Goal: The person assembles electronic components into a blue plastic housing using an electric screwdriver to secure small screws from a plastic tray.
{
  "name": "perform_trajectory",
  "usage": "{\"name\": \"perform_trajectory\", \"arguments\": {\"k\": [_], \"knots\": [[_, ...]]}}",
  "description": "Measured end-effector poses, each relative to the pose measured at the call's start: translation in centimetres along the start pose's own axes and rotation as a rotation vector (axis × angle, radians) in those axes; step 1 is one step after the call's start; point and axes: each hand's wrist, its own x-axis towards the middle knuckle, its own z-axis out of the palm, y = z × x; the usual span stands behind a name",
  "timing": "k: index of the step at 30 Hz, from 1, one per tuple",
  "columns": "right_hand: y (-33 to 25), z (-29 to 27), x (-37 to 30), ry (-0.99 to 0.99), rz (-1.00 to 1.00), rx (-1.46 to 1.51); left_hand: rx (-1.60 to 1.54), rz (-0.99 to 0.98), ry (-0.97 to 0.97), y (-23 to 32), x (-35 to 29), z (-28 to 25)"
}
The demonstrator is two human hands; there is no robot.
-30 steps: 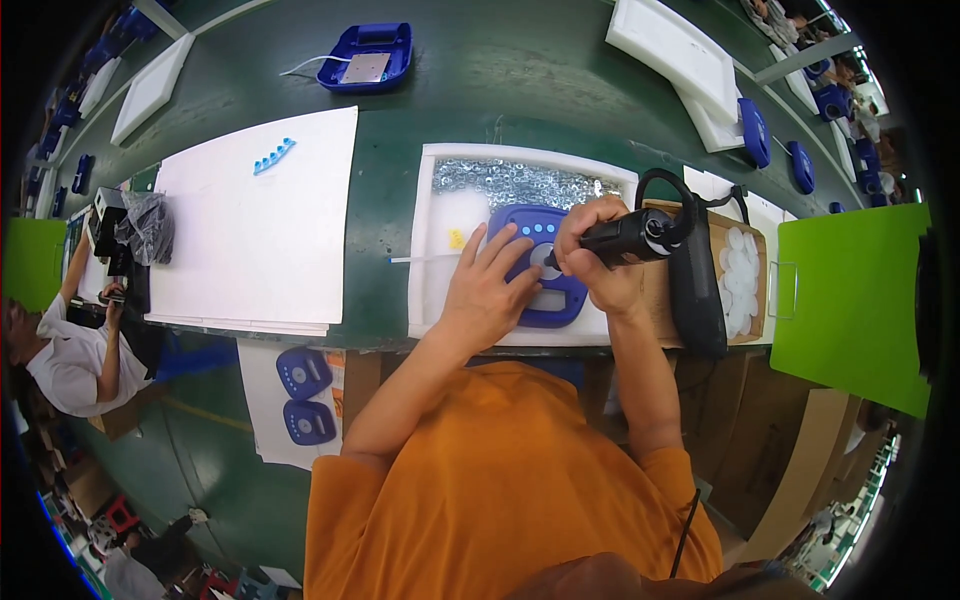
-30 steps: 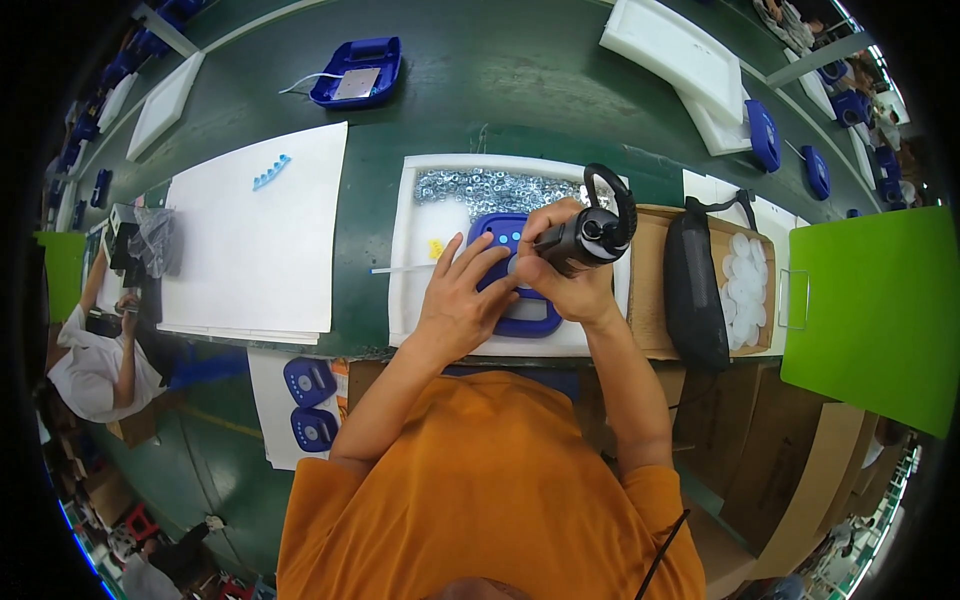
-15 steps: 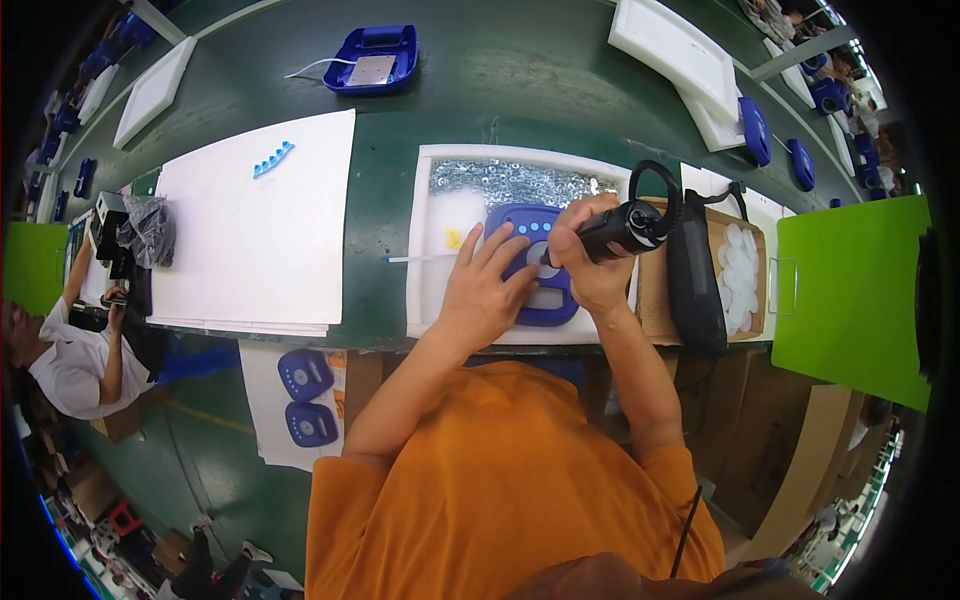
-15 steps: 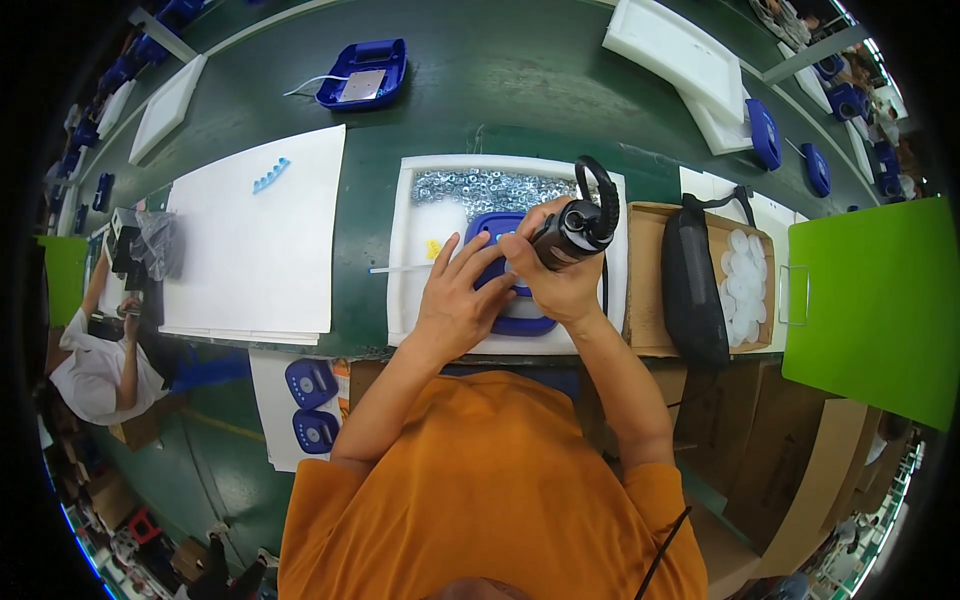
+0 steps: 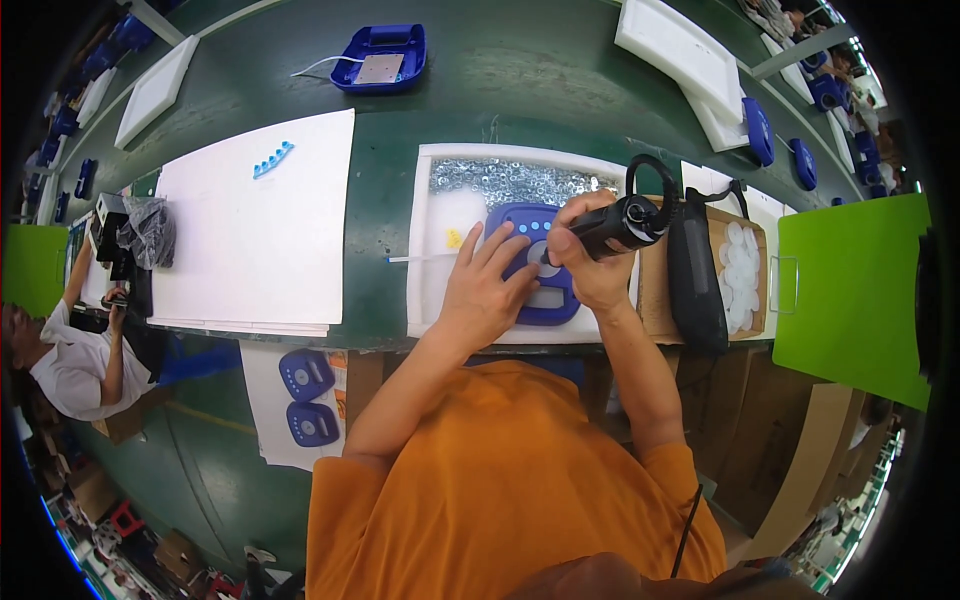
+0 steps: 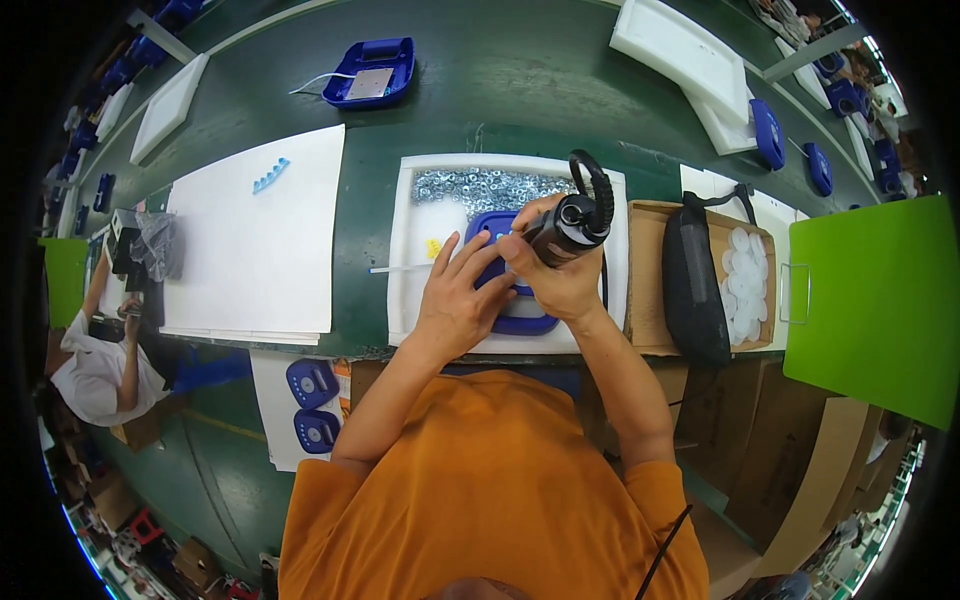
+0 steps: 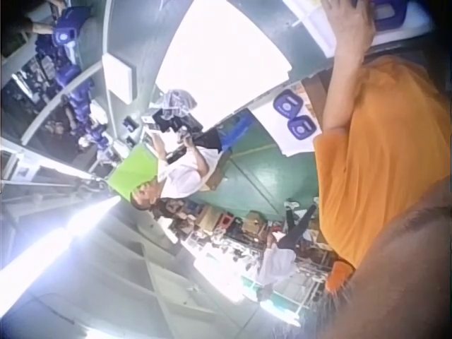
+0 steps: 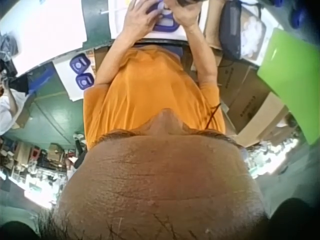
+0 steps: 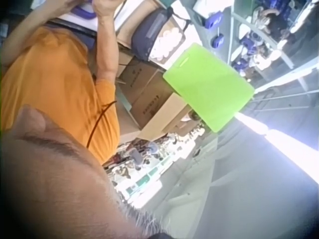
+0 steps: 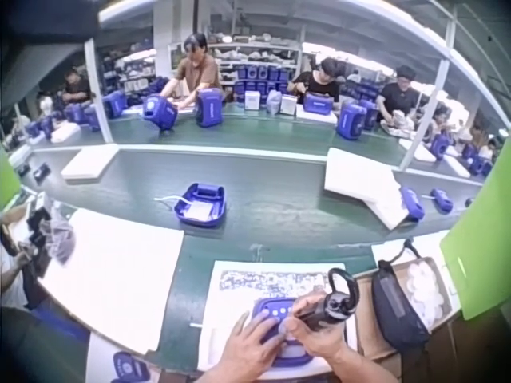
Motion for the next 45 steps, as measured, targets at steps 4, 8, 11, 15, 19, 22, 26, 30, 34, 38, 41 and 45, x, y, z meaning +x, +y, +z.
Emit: {"name": "perform_trajectory", "arguments": {"k": [4, 8, 11, 15, 19, 22, 26, 30, 34, 38, 41, 45], "knots": [[-0.3, 0.3, 0.2, -0.056, 0.012, -0.006, 0.001, 0.001, -0.002, 0.0, 0.0, 0.0], [-0.7, 0.6, 0.0, -0.031, 0.085, 0.044, 0.001, 0.000, -0.014, 0.0, 0.1, -0.1], [-1.2, 0.9, 0.0, -0.022, 0.030, 0.010, 0.010, 0.006, -0.018, 0.0, 0.1, -0.1], [-2.2, -0.2, 0.5, -0.178, -0.176, -0.243, 0.043, 0.010, -0.025, 0.0, 0.1, 0.0], [-4.2, -1.9, 0.0, -0.063, -0.143, 0.232, 0.029, 0.013, -0.058, 0.2, 0.2, -0.5], [-6.3, -4.1, 0.2, 0.148, -0.152, 0.248, 0.035, -0.003, -0.069, 0.4, 0.5, -0.7], [-7.1, -7.2, -0.4, 0.370, -0.098, 0.213, 0.024, 0.001, -0.051, 0.4, 0.6, -0.7], [-7.0, -10.3, -1.5, 0.527, -0.028, 0.197, 0.028, 0.017, -0.049, 0.4, 0.7, -0.8], [-7.6, -11.8, -2.0, 0.535, 0.085, 0.337, 0.025, -0.010, -0.079, 0.6, 0.7, -1.1], [-7.3, -13.8, -2.4, 0.496, 0.192, 0.436, 0.007, -0.019, -0.092, 0.7, 0.7, -1.1], [-7.2, -13.9, -2.4, 0.488, 0.188, 0.424, -0.004, -0.024, -0.083, 0.6, 0.6, -0.8], [-7.0, -13.3, -2.4, 0.423, 0.177, 0.422, -0.001, -0.021, -0.076, 0.7, 0.6, -0.9]]}}
